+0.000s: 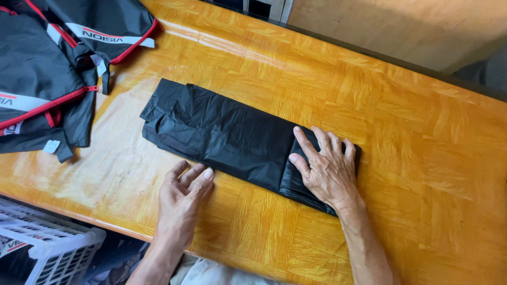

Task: The person folds a black plastic bag by flattening it on a table, folding it into a long strip, and then rolling or folding it into a compact rectangular shape.

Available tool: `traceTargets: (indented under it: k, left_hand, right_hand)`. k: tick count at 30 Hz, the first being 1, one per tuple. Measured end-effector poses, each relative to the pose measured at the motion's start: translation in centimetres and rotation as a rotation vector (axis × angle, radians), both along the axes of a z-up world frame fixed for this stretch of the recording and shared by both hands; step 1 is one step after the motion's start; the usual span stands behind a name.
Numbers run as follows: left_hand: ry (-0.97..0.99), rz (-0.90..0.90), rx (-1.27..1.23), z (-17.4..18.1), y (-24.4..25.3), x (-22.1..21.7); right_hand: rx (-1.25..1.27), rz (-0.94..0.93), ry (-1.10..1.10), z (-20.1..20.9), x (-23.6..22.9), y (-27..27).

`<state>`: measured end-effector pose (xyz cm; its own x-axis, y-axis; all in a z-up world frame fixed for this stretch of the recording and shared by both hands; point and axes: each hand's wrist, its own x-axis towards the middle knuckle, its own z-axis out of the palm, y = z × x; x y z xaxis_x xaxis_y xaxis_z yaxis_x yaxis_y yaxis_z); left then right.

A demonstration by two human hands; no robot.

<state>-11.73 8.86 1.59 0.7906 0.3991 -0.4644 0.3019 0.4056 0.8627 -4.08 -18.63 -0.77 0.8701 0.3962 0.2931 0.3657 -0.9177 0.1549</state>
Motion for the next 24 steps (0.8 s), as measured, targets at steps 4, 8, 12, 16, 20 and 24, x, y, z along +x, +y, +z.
traceTargets:
  k: [4, 8, 12, 16, 20, 24]
  left_hand:
    - [0.037, 0.178, -0.286, 0.7, -1.3, 1.5]
    - [-0.065, 0.192, -0.374, -0.5, -1.5, 2.7]
    - [-0.037, 0.192, -0.459, 1.5, -1.2, 2.2]
    - [0.046, 0.144, -0.437, -1.5, 0.1, 2.2]
    - [0.177, 0.050, -0.359, 1.9, -1.2, 3.2]
    - [-0.004, -0.085, -0.131, 3.6, -2.7, 2.0]
  right_hand:
    - [0.009, -0.007, -0.001, -0.1, 0.0, -0.1]
    - [0.011, -0.004, -0.033, -0.4, -0.1, -0.2]
    - [0.027, -0.018, -0.007, -0.4, 0.1, -0.1]
    - [0.046, -0.016, 0.007, -0.4, 0.1, -0.3]
    - [0.044, -0.015, -0.009, -0.6, 0.1, -0.3]
    - [0.065, -0.015, -0.003, -0.4, 0.1, -0.2]
